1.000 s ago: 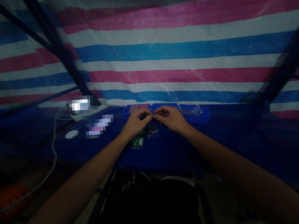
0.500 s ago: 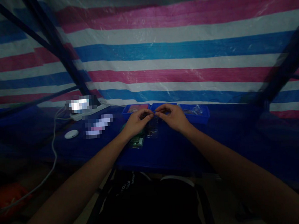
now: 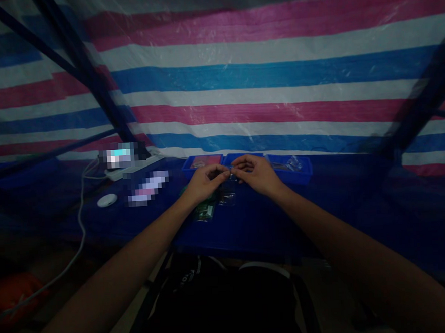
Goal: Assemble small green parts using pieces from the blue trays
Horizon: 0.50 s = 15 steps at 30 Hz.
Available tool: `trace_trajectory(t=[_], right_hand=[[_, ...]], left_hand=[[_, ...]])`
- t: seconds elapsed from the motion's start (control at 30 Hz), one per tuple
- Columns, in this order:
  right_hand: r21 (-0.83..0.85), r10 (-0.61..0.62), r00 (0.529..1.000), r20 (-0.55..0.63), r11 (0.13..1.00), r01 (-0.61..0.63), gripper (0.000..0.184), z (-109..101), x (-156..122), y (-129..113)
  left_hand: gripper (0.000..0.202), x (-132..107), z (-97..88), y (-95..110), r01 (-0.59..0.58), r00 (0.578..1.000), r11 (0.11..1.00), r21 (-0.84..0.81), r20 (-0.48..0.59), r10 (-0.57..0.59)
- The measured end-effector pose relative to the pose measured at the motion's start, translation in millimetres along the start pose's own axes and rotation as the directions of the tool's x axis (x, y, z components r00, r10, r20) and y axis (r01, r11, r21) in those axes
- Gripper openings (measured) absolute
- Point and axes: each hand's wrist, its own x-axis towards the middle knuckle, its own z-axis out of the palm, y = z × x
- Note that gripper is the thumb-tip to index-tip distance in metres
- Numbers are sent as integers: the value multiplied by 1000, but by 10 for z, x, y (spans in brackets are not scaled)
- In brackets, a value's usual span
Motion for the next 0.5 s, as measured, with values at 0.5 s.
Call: trace_trajectory(t=[0.5], right_hand=[[31, -8, 1000, 13, 999, 7, 34, -27, 3, 14]], left_hand=[[22, -21, -4, 77, -39, 999, 999, 30, 39, 38]])
